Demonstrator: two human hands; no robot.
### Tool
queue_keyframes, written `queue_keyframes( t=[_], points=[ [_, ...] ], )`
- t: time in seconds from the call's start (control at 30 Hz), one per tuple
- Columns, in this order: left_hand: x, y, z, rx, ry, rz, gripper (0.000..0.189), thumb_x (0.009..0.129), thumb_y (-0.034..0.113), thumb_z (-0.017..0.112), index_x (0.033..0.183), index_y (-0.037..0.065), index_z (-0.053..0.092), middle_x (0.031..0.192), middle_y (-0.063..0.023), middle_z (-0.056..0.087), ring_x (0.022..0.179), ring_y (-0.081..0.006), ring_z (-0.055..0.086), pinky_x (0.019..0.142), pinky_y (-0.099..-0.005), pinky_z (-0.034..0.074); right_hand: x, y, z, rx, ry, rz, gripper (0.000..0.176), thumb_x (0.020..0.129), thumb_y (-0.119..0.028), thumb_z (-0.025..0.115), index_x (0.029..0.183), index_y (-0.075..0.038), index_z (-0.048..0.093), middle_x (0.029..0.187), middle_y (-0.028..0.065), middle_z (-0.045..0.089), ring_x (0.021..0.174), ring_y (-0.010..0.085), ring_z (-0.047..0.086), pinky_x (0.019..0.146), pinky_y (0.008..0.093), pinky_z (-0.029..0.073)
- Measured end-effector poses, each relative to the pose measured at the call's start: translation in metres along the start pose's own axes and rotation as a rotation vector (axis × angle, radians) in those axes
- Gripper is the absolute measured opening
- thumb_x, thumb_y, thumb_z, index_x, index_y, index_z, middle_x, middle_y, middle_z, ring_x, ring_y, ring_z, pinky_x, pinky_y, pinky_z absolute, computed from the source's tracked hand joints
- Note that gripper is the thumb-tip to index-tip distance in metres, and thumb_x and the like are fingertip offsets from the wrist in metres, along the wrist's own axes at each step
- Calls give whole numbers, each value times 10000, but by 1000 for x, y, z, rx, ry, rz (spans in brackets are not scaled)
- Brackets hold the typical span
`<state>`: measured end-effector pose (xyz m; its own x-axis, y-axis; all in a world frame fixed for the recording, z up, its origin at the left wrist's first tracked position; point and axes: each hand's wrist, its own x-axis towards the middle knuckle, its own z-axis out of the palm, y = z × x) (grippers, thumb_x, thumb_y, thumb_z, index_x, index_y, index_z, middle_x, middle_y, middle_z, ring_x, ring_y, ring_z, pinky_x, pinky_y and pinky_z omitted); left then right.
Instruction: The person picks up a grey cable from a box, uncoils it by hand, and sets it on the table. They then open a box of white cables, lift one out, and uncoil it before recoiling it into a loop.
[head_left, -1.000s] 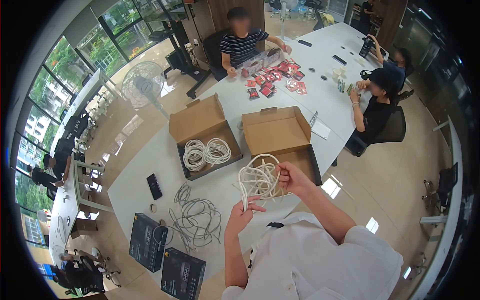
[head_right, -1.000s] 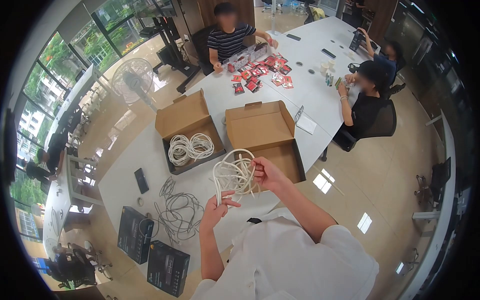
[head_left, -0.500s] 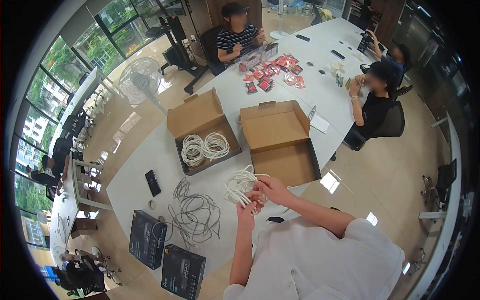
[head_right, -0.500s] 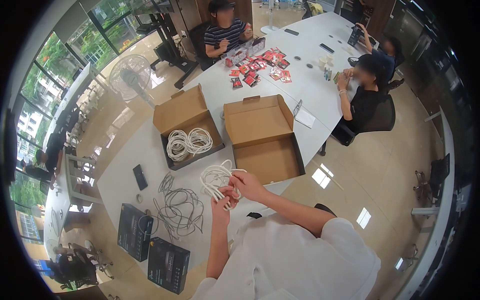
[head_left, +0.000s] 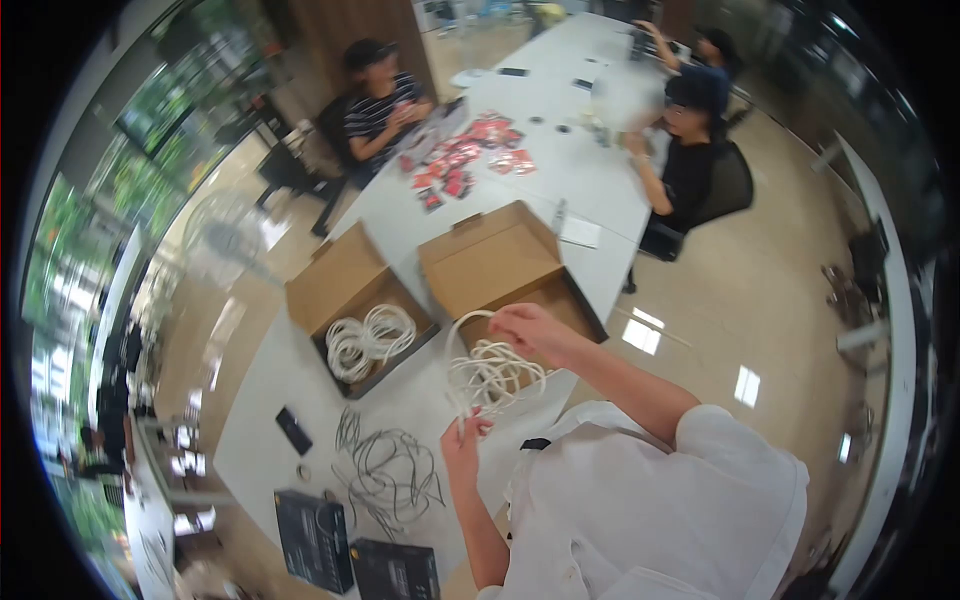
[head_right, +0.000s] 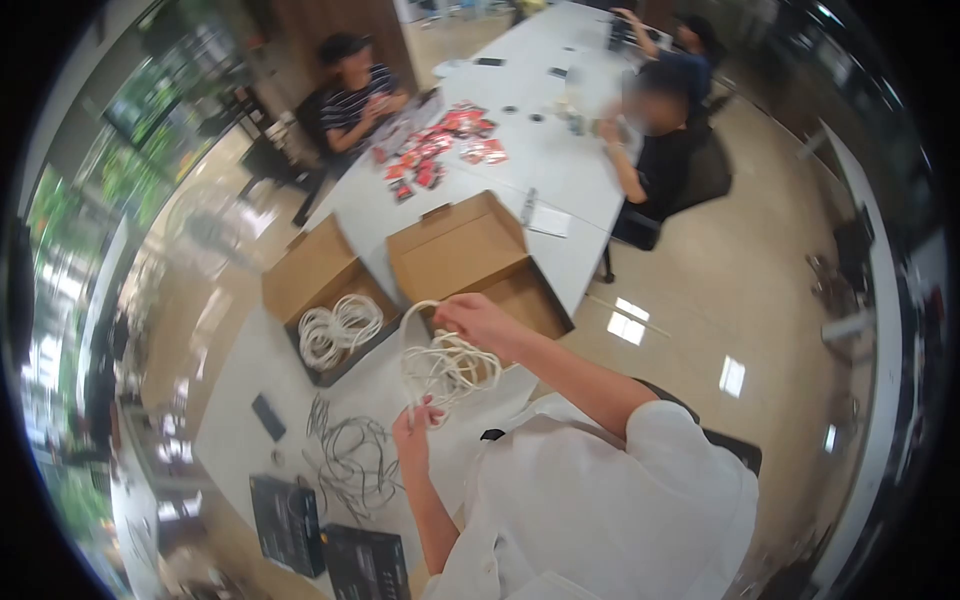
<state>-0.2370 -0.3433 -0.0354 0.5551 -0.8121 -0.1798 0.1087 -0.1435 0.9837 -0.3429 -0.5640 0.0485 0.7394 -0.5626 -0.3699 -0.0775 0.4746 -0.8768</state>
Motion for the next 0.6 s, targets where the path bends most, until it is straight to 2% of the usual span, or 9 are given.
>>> queue_keyframes(
  t=[0.03,0.13,0.23,0.33,0.4,0.47,0.53,0.6],
  points=[
    [-3,5,-4,-26,21,17,314,954,238,520,935,-49,646,872,-98,675,659,-101,530,661,-273,447,-4,-2,-1,-99,28,-21,205,948,-205,510,852,-44,593,625,-10,504,546,65,456,490,222,354],
    [-12,19,-21,-19,-25,35,357,966,324,509,916,-16,605,796,-90,644,608,-95,484,634,-268,420,9,15,-17,-587,237,-421,178,915,-162,555,933,-13,651,622,33,518,569,90,468,518,257,373],
    [-18,15,-33,-331,-28,148,449,937,370,543,942,-67,643,581,-22,505,513,-86,444,480,-225,328,-3,-5,-16,-545,328,-455,183,889,-121,577,1022,-40,672,650,59,555,574,111,482,546,288,397],
    [-23,38,-28,-449,36,398,517,893,443,593,781,-60,632,553,-27,478,465,-76,387,422,-229,251,-3,-17,-24,-655,322,-505,211,881,-101,585,1067,-63,678,675,58,591,592,115,507,559,277,418],
    [-24,48,-21,-448,247,442,528,870,470,611,657,-13,592,535,-6,475,448,-63,371,407,-228,212,8,-10,-33,-588,270,-483,210,871,-107,601,1061,-76,684,687,55,608,605,116,521,563,275,427],
    [-17,55,-21,-626,65,518,503,874,487,594,627,51,551,534,25,465,428,-56,350,412,-233,205,23,9,-41,-562,201,-468,206,868,-110,612,1055,-66,685,695,43,611,622,103,529,573,258,435],
    [1,65,-30,-958,-532,604,423,905,492,542,690,130,508,548,68,448,408,-55,323,438,-244,231,39,40,-42,-578,113,-464,202,872,-109,616,1048,-34,681,698,22,601,642,75,530,590,226,440],
    [9,80,-20,-1115,-577,531,426,911,454,543,629,137,500,530,69,437,387,-49,295,434,-245,227,53,79,-42,-485,-219,-380,209,865,-133,642,1041,-31,687,792,27,650,697,85,571,630,230,468]
  ],
)
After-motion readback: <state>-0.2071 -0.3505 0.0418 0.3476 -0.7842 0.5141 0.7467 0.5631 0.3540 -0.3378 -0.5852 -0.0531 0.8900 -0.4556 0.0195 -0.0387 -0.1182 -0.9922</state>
